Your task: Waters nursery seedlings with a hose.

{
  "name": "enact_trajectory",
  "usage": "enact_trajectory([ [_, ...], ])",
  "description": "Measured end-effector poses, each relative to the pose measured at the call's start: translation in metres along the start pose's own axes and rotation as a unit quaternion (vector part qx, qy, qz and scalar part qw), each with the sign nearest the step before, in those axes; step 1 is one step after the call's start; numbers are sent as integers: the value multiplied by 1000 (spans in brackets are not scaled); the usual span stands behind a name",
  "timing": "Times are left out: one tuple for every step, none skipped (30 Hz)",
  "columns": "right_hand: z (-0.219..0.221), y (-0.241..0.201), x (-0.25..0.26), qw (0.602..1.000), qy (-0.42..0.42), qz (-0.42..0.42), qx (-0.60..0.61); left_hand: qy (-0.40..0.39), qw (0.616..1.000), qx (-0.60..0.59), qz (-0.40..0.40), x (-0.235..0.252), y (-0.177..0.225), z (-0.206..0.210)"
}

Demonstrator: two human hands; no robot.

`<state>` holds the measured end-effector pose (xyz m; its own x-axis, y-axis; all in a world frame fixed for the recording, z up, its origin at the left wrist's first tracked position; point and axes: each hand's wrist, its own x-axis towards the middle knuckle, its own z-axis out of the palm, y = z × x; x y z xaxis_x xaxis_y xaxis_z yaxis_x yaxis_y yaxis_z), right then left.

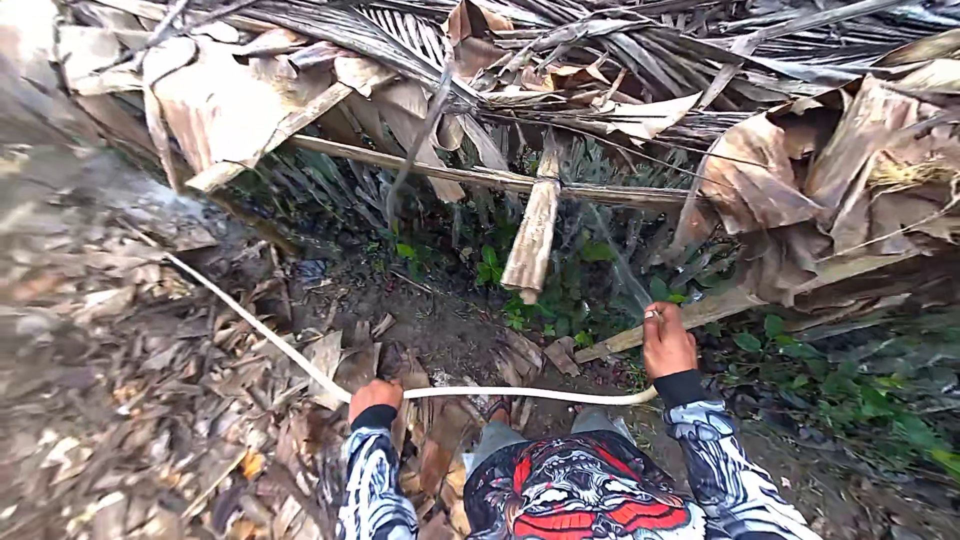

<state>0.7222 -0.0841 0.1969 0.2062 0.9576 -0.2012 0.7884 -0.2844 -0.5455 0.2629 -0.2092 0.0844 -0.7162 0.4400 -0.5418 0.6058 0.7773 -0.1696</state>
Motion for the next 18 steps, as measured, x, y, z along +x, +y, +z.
enact_trajectory([
  [-7,8,6,1000,-16,-16,-2,3,1000,-3,1,-15,11,2],
  [-14,17,12,999,-31,-34,-5,6,1000,-6,0,-31,23,7],
  [-21,27,19,998,-43,-54,-9,7,1000,-12,-2,-49,36,14],
  [-29,36,27,996,-52,-73,-16,6,1000,-21,-4,-68,50,25],
  [-37,46,34,994,-62,-91,-27,1,999,-32,-6,-89,66,37],
  [-44,55,41,991,-73,-108,-41,-11,999,-40,-6,-112,82,53],
  [-51,63,46,986,-90,-125,-59,-23,999,-44,-3,-135,98,72],
  [-58,71,49,980,-108,-149,-78,-43,998,-46,3,-160,113,91],
  [-64,78,53,970,-130,-176,-103,-66,997,-48,9,-183,126,110],
  [-68,83,56,959,-155,-201,-129,-88,995,-52,15,-204,136,130],
  [-71,87,58,947,-180,-220,-152,-110,992,-56,17,-223,144,148],
  [-73,90,59,935,-204,-234,-171,-129,990,-59,15,-239,148,165],
  [-75,92,60,924,-227,-246,-183,-145,987,-64,13,-251,149,180],
  [-77,93,59,916,-243,-256,-188,-158,985,-72,8,-259,146,191],
  [-78,94,59,912,-251,-267,-185,-167,983,-82,0,-265,140,200],
  [-79,97,59,910,-254,-278,-175,-172,981,-92,-9,-268,132,206],
  [-80,99,60,910,-253,-285,-162,-174,979,-101,-19,-269,123,211],
  [-80,101,61,911,-252,-287,-152,-177,978,-109,-29,-270,115,214],
])
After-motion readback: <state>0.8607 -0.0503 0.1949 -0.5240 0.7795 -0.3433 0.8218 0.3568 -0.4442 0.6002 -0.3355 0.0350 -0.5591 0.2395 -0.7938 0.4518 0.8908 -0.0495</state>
